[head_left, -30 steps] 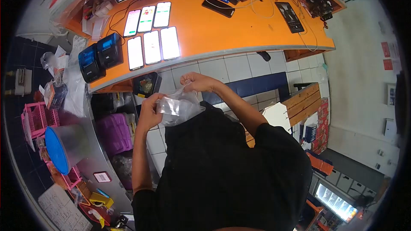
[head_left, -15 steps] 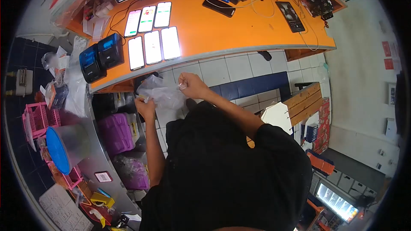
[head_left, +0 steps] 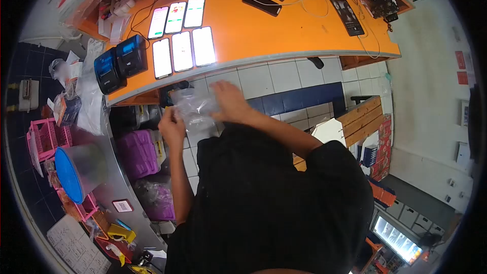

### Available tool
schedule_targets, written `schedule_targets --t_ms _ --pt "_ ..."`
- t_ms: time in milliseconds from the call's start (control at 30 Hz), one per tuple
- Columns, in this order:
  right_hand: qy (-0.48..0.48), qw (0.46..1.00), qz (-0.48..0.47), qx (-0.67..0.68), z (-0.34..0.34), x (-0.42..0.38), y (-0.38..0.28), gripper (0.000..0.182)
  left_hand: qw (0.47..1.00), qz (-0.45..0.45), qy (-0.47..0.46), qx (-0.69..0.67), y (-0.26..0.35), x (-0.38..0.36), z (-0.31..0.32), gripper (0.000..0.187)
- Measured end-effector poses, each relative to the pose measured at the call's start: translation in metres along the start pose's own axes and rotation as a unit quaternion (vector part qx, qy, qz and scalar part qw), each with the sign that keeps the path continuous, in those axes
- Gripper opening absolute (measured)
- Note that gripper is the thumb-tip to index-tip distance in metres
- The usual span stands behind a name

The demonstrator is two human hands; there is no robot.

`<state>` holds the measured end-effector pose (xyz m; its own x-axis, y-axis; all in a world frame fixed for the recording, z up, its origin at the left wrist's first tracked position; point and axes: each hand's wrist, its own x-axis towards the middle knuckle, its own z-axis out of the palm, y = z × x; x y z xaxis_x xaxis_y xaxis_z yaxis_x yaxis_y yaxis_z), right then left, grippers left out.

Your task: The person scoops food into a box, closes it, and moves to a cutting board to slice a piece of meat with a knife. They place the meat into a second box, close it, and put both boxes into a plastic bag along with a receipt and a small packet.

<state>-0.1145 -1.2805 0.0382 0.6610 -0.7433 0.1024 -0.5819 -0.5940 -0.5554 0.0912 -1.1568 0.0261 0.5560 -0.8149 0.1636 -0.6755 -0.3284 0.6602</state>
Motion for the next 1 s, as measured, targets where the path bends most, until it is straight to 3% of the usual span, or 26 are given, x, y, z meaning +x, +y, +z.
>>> schedule_targets --t_ms 100,167,200,267,367,433,467,533,600,633,667,733,767,833,900,967,1000 --pt "0.064 0.988 -0.134 0.032 0.022 0.019 -0.029 0.041 0.994 0.069 0.046 0.075 0.042 -0.002 0.008 0.008" --pt "-0.009 0.996 -0.074 0.040 0.036 0.029 -0.022 0.031 0.986 0.090 0.066 0.123 0.045 -0.006 0.008 0.010" --pt "-0.046 0.997 -0.046 0.043 0.043 0.036 -0.015 0.027 0.983 0.044 0.058 0.166 0.034 -0.008 0.006 0.012" --pt "-0.008 1.000 -0.020 0.019 0.047 0.037 0.005 0.019 0.966 -0.055 0.041 0.250 -0.004 -0.016 0.000 0.016" --pt "-0.008 0.998 0.026 -0.051 0.053 0.030 0.044 0.013 0.940 -0.176 -0.071 0.285 -0.040 -0.034 -0.020 0.019" --pt "-0.025 0.996 0.032 -0.084 0.063 0.025 0.058 0.012 0.940 -0.179 -0.136 0.255 -0.075 -0.057 -0.027 0.019" --pt "-0.076 0.989 0.054 -0.118 0.064 0.025 0.057 0.013 0.940 -0.169 -0.167 0.246 -0.088 -0.064 -0.029 0.018" --pt "-0.179 0.967 0.056 -0.170 0.068 0.030 0.048 0.017 0.907 -0.210 -0.346 0.115 -0.122 -0.065 -0.037 0.021" --pt "-0.299 0.930 -0.002 -0.215 0.062 0.062 0.027 0.020 0.832 -0.286 -0.466 0.099 -0.083 -0.023 -0.076 0.020" --pt "-0.367 0.897 -0.048 -0.241 0.049 0.091 0.002 0.023 0.816 -0.029 -0.537 0.212 -0.115 -0.008 -0.088 0.016" --pt "-0.394 0.881 -0.095 -0.243 0.039 0.119 -0.021 0.022 0.885 0.026 -0.400 0.235 -0.104 0.006 -0.121 0.016" --pt "-0.286 0.932 -0.160 -0.156 0.004 0.170 -0.070 0.020 0.954 0.111 -0.072 0.271 -0.079 0.035 -0.188 0.018" --pt "-0.202 0.956 -0.193 -0.086 -0.012 0.182 -0.093 0.020 0.952 -0.026 -0.051 0.302 -0.015 0.045 -0.239 0.017" --pt "-0.062 0.966 -0.252 -0.018 -0.013 0.167 -0.117 0.020 0.953 -0.090 0.133 0.256 -0.035 0.017 -0.251 0.016" --pt "0.077 0.949 -0.304 0.019 0.008 0.124 -0.115 0.022 0.946 -0.145 0.211 0.198 -0.100 -0.036 -0.198 0.019" --pt "-0.135 0.959 -0.206 -0.142 0.127 0.092 -0.030 0.021 0.935 -0.269 0.181 0.145 -0.170 -0.104 -0.129 0.025" --pt "-0.149 0.964 -0.205 -0.085 0.134 0.050 -0.003 0.022 0.923 -0.346 0.136 0.097 -0.182 -0.157 -0.090 0.028"
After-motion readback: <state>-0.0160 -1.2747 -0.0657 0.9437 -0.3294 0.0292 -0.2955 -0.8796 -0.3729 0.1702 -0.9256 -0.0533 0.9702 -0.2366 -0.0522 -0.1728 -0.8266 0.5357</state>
